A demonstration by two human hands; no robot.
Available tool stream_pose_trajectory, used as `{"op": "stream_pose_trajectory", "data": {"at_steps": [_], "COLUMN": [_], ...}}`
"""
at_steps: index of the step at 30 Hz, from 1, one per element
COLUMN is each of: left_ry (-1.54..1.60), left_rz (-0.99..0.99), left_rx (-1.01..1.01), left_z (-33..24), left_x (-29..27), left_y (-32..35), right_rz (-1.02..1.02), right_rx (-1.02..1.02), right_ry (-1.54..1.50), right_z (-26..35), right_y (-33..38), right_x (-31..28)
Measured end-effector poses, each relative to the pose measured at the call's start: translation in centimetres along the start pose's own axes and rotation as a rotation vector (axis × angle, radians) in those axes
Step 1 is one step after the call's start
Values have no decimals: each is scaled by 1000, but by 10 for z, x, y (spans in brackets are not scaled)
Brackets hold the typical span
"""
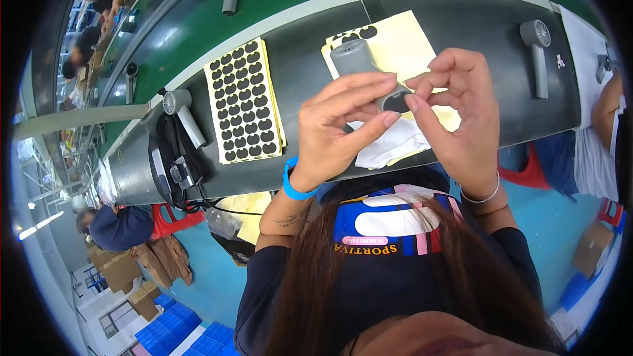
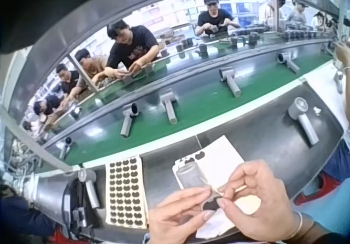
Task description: Applying small circular labels from a sheet onto cylindrical electronic components at an assembly line.
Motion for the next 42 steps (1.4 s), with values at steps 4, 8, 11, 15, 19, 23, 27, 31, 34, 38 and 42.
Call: {"op": "stream_pose_trajectory", "data": {"at_steps": [4,8,11,15,19,23,27,31,34,38,42], "left_ry": [-27,-89,-330,-465,-627,-670,-1240,-1441,-1304,-401,204], "left_rz": [-8,-16,-41,-245,-187,-154,-324,-385,-356,-217,-62], "left_rx": [-14,-4,50,223,184,326,541,296,144,-207,-141], "left_z": [-6,-18,-21,6,44,76,60,79,86,64,-7], "left_x": [-1,-14,-34,-65,-79,-94,-109,-165,-176,-195,-153], "left_y": [4,1,-32,-139,-226,-250,-228,-229,-230,-220,-141], "right_rz": [78,79,86,169,213,123,104,144,144,130,183], "right_rx": [-55,-142,-26,3,39,76,97,48,10,108,130], "right_ry": [240,544,456,399,421,487,568,653,589,636,701], "right_z": [8,13,-33,-81,-113,-130,-133,-136,-145,-143,-149], "right_y": [-1,-11,-21,-27,-36,-46,-55,-58,-56,-62,-63], "right_x": [1,-7,-8,14,30,30,30,40,38,41,45]}}
Point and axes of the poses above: each hand's wrist, its own y-axis away from the middle knuckle, its own x-axis out of the palm, z = x × y, the point moved 6 cm from there along -y, towards the middle knuckle, and after that the axes turned 8 degrees about -x, right-handed, at the moved point
